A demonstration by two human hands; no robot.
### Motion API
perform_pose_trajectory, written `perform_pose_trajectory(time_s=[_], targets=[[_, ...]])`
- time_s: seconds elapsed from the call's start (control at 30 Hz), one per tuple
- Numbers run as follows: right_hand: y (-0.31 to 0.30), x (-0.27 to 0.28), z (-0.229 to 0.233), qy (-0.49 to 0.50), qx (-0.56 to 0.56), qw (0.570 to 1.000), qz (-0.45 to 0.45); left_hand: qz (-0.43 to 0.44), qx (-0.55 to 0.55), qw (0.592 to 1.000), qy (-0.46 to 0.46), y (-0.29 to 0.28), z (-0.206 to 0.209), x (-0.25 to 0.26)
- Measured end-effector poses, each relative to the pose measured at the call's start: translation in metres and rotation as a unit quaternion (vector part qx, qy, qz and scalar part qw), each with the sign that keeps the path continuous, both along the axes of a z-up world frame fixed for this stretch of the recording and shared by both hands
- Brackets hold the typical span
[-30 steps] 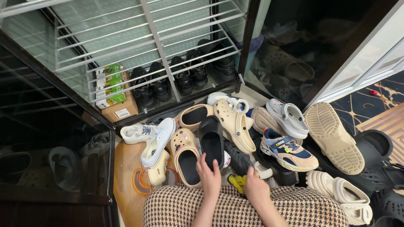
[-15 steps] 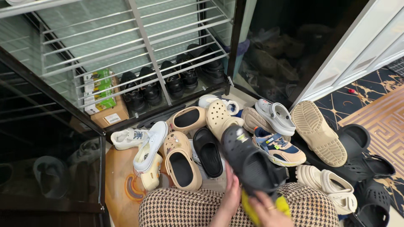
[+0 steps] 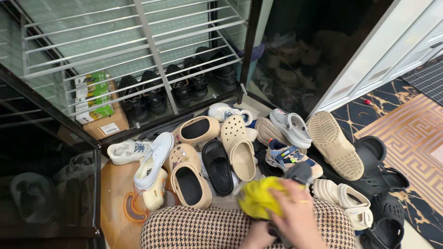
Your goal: The person sits on the floor and wipes multiple pairs of shoes with a yellow cloth. They handle black sandals, beige clogs, and white sneakers, wiping the uppers and soles before placing them back in a pile.
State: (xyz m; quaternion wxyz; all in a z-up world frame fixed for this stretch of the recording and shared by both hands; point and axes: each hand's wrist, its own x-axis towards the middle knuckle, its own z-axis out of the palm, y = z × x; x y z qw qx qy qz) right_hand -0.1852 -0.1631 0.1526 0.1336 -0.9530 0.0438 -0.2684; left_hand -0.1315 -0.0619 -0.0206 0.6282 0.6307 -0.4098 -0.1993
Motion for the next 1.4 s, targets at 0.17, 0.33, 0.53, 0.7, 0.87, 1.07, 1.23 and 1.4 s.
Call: perform_pose_trajectory(time_s=[0.17, 0.33, 0.53, 0.7, 0.87, 1.07, 1.23, 1.4], targets=[[-0.009, 0.023, -0.033, 0.052, -0.058, 0.984, -0.158, 0.078, 0.038, 0.996, -0.025, -0.019, -0.027, -0.026], [-0.108, 0.064, -0.075, -0.074, 0.116, 0.958, -0.25, 0.083, 0.065, 0.994, 0.034, -0.014, 0.016, -0.021], [-0.148, 0.092, -0.101, 0.018, 0.313, 0.941, -0.131, 0.129, 0.067, 0.987, 0.068, 0.004, 0.029, -0.015], [-0.037, 0.013, -0.101, -0.01, 0.083, 0.985, -0.152, 0.149, 0.029, 0.963, 0.224, -0.011, 0.005, 0.011], [0.023, -0.024, -0.047, 0.13, -0.032, 0.981, -0.139, 0.121, 0.091, 0.984, 0.092, -0.011, -0.028, 0.01], [-0.035, 0.057, -0.033, 0.019, 0.088, 0.965, -0.248, 0.142, 0.018, 0.988, 0.064, -0.004, 0.001, -0.01], [-0.11, 0.108, -0.095, -0.016, 0.136, 0.949, -0.285, 0.154, -0.025, 0.986, 0.063, 0.01, -0.017, -0.016], [-0.185, 0.084, -0.117, -0.065, 0.412, 0.887, -0.199, 0.085, -0.174, 0.96, 0.202, 0.032, -0.025, -0.014]])
